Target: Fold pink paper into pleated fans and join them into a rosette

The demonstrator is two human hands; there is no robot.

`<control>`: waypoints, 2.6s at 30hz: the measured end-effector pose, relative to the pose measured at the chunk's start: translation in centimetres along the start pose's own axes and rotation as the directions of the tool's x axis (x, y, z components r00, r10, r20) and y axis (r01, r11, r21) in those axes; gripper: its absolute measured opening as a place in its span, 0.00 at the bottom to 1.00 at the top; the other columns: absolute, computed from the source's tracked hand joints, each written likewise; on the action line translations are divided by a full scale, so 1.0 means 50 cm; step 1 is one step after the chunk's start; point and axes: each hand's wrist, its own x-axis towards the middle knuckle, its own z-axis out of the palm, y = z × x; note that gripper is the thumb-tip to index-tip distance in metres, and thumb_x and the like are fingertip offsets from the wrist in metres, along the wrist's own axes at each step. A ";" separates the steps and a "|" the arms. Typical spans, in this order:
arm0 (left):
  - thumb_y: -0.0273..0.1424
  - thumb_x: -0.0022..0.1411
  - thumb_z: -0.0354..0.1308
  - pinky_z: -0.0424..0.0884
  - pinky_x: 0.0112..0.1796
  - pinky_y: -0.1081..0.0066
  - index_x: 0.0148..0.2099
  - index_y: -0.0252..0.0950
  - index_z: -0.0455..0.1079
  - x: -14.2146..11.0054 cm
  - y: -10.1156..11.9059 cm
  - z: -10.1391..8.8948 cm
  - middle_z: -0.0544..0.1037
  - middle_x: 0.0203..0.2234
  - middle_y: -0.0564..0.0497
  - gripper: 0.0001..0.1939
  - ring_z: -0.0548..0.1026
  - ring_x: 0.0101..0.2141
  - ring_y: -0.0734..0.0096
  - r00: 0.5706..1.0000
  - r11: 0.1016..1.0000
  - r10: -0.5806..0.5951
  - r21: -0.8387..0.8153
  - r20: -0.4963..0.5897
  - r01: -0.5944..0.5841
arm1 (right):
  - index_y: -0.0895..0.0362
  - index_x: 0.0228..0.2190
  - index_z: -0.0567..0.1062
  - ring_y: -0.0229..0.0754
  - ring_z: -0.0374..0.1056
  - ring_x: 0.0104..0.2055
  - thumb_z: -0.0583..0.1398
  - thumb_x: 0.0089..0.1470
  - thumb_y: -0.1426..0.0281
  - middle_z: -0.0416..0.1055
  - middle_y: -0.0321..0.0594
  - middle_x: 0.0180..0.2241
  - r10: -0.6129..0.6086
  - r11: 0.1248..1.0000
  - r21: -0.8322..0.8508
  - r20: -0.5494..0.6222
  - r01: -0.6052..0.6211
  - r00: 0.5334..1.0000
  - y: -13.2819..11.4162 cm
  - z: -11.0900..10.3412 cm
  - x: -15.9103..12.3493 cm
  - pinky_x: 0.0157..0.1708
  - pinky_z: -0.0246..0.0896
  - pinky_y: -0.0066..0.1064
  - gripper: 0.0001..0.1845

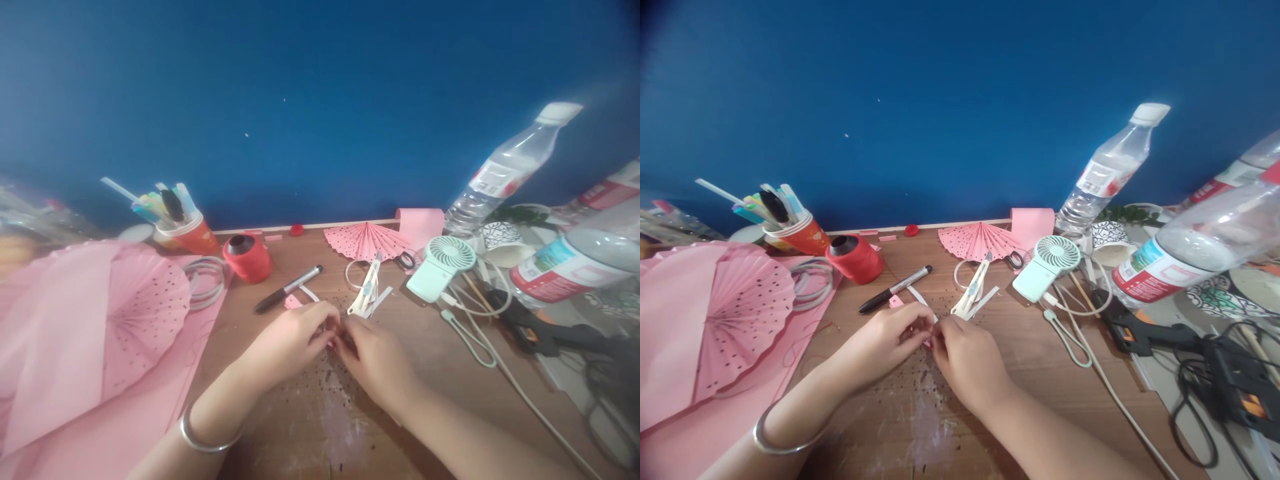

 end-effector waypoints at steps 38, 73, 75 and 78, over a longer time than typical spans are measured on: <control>0.25 0.52 0.51 0.62 0.27 0.75 0.34 0.38 0.65 0.003 -0.016 0.017 0.70 0.24 0.56 0.06 0.67 0.26 0.75 0.993 0.993 -0.084 -0.090 -0.080 0.077 | 0.55 0.26 0.68 0.37 0.65 0.27 0.53 0.52 0.71 0.70 0.34 0.26 0.046 0.995 0.084 0.015 -0.047 0.999 -0.009 -0.012 0.000 0.25 0.50 0.25 0.06; 0.26 0.53 0.54 0.65 0.29 0.75 0.30 0.40 0.72 -0.038 -0.008 0.068 0.72 0.26 0.56 0.06 0.70 0.28 0.75 0.908 0.944 -0.285 -0.256 -0.306 0.210 | 0.54 0.26 0.68 0.36 0.63 0.28 0.53 0.51 0.73 0.69 0.33 0.26 0.025 0.990 0.136 0.042 -0.031 0.999 -0.013 -0.020 0.003 0.26 0.48 0.24 0.05; 0.27 0.52 0.55 0.65 0.29 0.76 0.31 0.41 0.72 -0.037 -0.011 0.070 0.72 0.26 0.56 0.06 0.70 0.29 0.75 0.909 0.939 -0.297 -0.262 -0.292 0.223 | 0.54 0.27 0.68 0.36 0.63 0.28 0.53 0.51 0.73 0.69 0.33 0.27 0.030 0.990 0.136 0.051 -0.037 0.998 -0.012 -0.019 0.003 0.26 0.48 0.25 0.05; 0.28 0.52 0.56 0.65 0.30 0.75 0.30 0.41 0.73 -0.037 -0.015 0.074 0.73 0.26 0.55 0.06 0.70 0.29 0.74 0.912 0.945 -0.288 -0.242 -0.290 0.222 | 0.54 0.27 0.67 0.36 0.63 0.29 0.53 0.50 0.73 0.69 0.33 0.27 0.030 0.989 0.144 0.057 -0.038 0.998 -0.010 -0.018 0.004 0.26 0.49 0.25 0.04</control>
